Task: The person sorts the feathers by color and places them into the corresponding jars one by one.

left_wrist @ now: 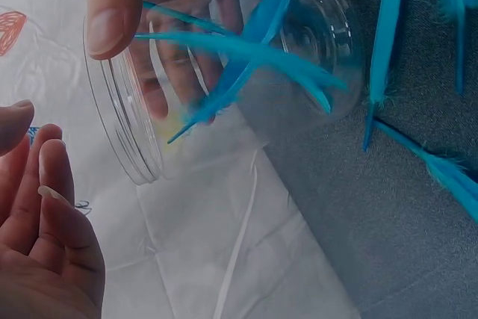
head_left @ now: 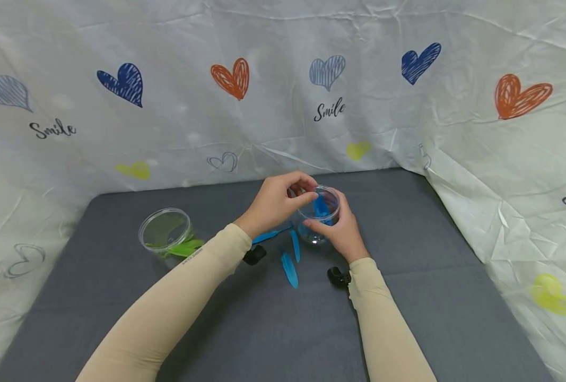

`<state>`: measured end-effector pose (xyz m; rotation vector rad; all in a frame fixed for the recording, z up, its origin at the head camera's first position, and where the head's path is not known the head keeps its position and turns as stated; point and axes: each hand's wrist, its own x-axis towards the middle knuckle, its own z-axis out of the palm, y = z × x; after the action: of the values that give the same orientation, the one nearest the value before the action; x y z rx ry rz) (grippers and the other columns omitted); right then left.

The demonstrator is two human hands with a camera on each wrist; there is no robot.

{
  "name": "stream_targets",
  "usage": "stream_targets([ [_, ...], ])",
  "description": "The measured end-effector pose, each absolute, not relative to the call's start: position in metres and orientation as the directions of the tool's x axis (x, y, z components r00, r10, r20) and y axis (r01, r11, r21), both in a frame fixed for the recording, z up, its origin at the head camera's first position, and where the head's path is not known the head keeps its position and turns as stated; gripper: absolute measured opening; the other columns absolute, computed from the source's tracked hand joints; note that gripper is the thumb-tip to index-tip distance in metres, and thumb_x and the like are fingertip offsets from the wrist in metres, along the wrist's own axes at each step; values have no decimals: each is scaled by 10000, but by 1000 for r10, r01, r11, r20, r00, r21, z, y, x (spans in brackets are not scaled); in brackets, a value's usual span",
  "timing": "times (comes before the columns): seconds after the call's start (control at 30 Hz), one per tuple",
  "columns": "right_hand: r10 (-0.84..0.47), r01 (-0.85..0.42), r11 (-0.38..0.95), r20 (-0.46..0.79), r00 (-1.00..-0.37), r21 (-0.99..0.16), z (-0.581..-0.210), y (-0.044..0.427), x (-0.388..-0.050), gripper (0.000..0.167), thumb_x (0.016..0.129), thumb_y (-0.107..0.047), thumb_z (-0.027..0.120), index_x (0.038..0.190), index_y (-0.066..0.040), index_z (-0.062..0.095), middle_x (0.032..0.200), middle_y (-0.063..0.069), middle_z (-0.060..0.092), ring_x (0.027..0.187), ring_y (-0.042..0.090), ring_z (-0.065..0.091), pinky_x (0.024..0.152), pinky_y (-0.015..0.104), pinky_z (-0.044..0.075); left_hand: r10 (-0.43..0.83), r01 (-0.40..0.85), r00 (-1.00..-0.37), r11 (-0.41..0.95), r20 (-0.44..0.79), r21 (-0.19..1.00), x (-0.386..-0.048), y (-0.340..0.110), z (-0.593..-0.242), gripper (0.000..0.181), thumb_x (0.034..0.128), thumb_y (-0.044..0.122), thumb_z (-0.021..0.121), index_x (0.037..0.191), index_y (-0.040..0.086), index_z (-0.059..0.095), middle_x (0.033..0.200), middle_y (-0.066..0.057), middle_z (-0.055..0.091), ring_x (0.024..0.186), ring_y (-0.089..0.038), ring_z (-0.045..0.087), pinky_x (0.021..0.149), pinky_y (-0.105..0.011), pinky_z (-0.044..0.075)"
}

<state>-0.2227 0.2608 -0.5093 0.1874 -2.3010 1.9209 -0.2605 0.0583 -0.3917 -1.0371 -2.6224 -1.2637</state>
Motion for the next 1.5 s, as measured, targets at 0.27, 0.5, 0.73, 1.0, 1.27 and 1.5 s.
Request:
stream_targets([
  [0.27,-8,-175,188,177,-984,-966,-507,260,-221,934,884,-465,902,1634,-396,348,1574,10,528,1398,267,568,1165,588,501,534,581,-785,455,315,675,-260,52,-394,187,1041,347,758,1206,260,754,1076,105,753,896,-85,673,831,-328,609],
  [0.5,-3,-197,190,200,-980,-962,-509,260,-221,939,876,-467,911,1632,-389,359,1586,-5,525,1413,256,566,1171,574,508,512,568,-798,460,318,683,-259,41,-395,211,1042,360,754,1223,250,759,1120,127,763,920,-67,679,853,-326,608],
  [0.73,5,-202,204,208,-978,-958,-511,261,-222,945,873,-463,914,1634,-379,359,1598,-24,518,1437,252,548,1198,576,485,480,538,-822,482,305,692,-258,25,-397,196,1032,349,770,1208,264,758,1106,106,771,901,-91,686,827,-342,610],
  [1.0,1,-201,208,206,-979,-957,-510,260,-222,921,893,-422,903,1638,-366,363,1609,-17,511,1466,251,523,1227,577,457,469,489,-850,537,238,688,-256,6,-415,176,1038,316,764,1206,263,765,1108,88,770,901,-119,683,818,-350,607],
  [1.27,4,-192,214,197,-980,-958,-509,261,-220,926,896,-396,902,1643,-383,357,1622,-18,502,1485,251,508,1247,565,437,526,463,-843,601,114,651,-250,-9,-438,169,1043,282,759,1197,214,780,1143,68,765,937,-128,694,781,-345,603],
  [1.5,7,-201,213,207,-978,-956,-510,259,-220,910,900,-392,900,1638,-376,369,1615,-20,516,1491,238,509,1255,551,431,586,506,-809,655,47,561,-246,-15,-456,143,1034,234,769,1148,164,818,1122,51,762,960,-138,693,837,-359,607],
])
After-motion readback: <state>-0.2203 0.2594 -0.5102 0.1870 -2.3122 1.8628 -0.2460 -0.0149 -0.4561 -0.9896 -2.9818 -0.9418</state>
